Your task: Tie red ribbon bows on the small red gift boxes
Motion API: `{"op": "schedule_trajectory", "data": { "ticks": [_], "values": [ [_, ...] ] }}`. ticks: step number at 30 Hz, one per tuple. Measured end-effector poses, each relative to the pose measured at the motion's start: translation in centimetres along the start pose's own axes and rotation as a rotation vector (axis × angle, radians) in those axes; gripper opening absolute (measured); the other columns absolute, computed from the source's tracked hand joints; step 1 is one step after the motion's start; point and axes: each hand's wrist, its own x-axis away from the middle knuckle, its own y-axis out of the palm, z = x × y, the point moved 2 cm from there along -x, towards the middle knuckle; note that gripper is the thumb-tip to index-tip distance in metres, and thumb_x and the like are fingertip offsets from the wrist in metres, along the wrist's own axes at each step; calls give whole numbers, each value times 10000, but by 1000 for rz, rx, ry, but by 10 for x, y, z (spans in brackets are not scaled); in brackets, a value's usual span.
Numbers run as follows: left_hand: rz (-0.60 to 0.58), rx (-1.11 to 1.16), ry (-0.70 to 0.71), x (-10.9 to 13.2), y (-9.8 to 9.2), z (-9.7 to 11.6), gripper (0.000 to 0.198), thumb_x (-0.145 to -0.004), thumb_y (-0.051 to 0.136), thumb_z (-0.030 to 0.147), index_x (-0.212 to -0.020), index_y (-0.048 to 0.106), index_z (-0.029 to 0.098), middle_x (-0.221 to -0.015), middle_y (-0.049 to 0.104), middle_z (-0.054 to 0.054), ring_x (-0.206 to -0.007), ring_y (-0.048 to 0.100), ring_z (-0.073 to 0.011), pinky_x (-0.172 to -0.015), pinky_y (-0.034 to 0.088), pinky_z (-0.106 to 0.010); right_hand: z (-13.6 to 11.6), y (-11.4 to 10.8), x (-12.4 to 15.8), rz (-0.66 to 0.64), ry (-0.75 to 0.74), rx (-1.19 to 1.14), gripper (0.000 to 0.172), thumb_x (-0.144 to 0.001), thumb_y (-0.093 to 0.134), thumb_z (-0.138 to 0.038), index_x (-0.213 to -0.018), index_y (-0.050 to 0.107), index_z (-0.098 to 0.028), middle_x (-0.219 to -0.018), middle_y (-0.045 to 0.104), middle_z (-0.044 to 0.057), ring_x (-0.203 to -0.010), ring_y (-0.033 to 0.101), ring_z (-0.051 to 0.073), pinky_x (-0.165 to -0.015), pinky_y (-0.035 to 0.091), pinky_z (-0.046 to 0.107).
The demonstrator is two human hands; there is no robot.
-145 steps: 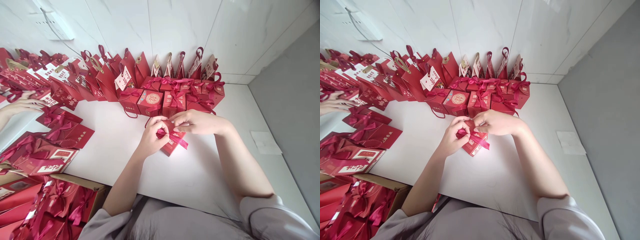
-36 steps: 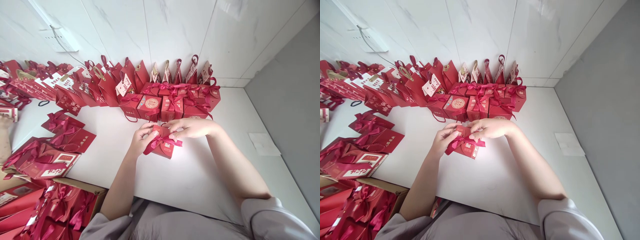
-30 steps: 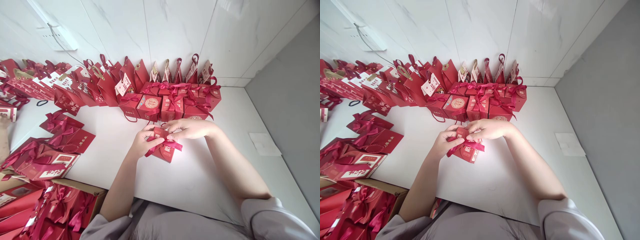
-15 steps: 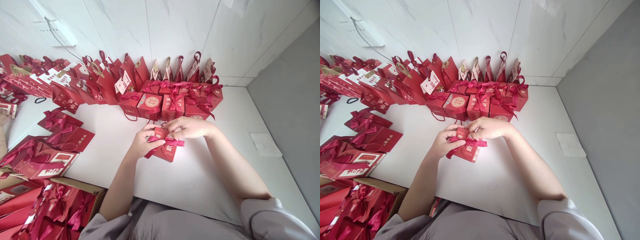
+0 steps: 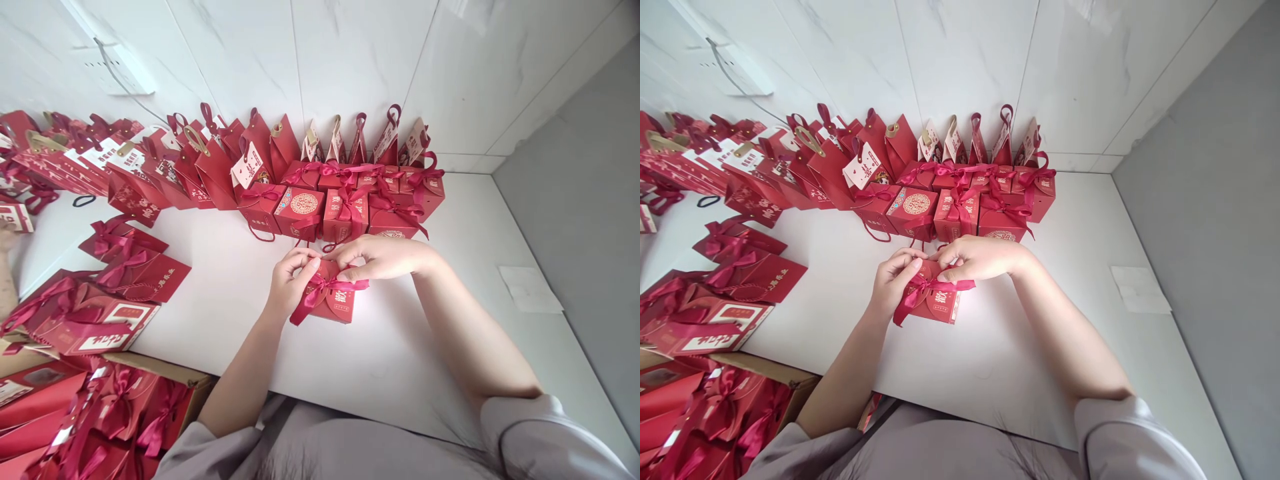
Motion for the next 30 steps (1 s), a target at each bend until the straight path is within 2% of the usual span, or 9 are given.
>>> {"op": "schedule_trajectory", "data": {
  "ticks": [2,4,6,8,16,20,24,27,30],
  "values": [
    [-79,-17,29,-1,-5,4,352,-921,565,417,-660,497,192,-1067,629,-75,-1025,620,-225,-998,460,-410,-1,0,1,0,-12,10,337,-902,589,-431,-680,525,-185,-732,500,-26,-646,440,114,-603,345,253],
    [-311,-51,48,-1,-13,9,255,-836,683,439,-823,574,208,-1230,588,-100,-1180,572,-275,-1051,438,-459,-1,-1,1,0,-1,12,318,-907,579,-461,-751,592,-184,-738,524,-21,-644,452,119,-594,341,252],
    [-562,-109,51,1,-22,13,498,-652,851,420,-1045,603,240,-1423,473,-125,-1333,467,-339,-1086,418,-510,1,-2,2,-1,23,14,301,-912,568,-457,-798,629,-186,-741,550,-16,-639,466,123,-592,342,254],
    [-681,-151,46,3,-30,16,748,-535,922,370,-1191,576,271,-1515,376,-136,-1391,407,-367,-1095,414,-536,1,-3,2,9,30,15,291,-912,567,-446,-793,631,-189,-733,557,-18,-638,475,124,-594,345,254],
    [-624,-142,18,3,-28,17,630,-633,875,347,-1154,525,285,-1438,453,-116,-1313,502,-314,-1085,432,-506,-3,-6,6,62,61,66,373,-881,601,-415,-612,469,-192,-625,428,-48,-572,367,103,-549,285,253],
    [-615,-145,14,2,-29,14,639,-618,885,365,-1128,511,274,-1408,467,-112,-1270,524,-304,-1063,438,-481,-4,-7,7,72,62,51,378,-878,608,-411,-609,457,-192,-631,422,-48,-575,367,101,-547,282,252],
    [-672,-114,26,2,-32,11,608,-601,889,404,-1065,523,259,-1332,499,-105,-1292,487,-321,-1084,403,-489,-5,-5,7,9,49,9,366,-896,589,-423,-635,478,-191,-637,436,-49,-579,374,101,-555,290,250],
    [-662,-67,-2,1,-32,8,367,-766,742,495,-933,539,239,-1312,501,-99,-1365,409,-327,-1111,362,-488,-7,-5,6,-33,12,8,357,-907,580,-429,-660,486,-189,-680,493,-36,-615,415,107,-582,318,249],
    [-577,-74,-21,-1,-30,7,295,-914,553,473,-781,518,213,-1235,533,-81,-1278,484,-284,-1071,389,-437,-8,-4,5,-42,-25,3,366,-918,568,-419,-656,459,-189,-719,508,-27,-649,432,110,-603,332,246]
  ]
}}
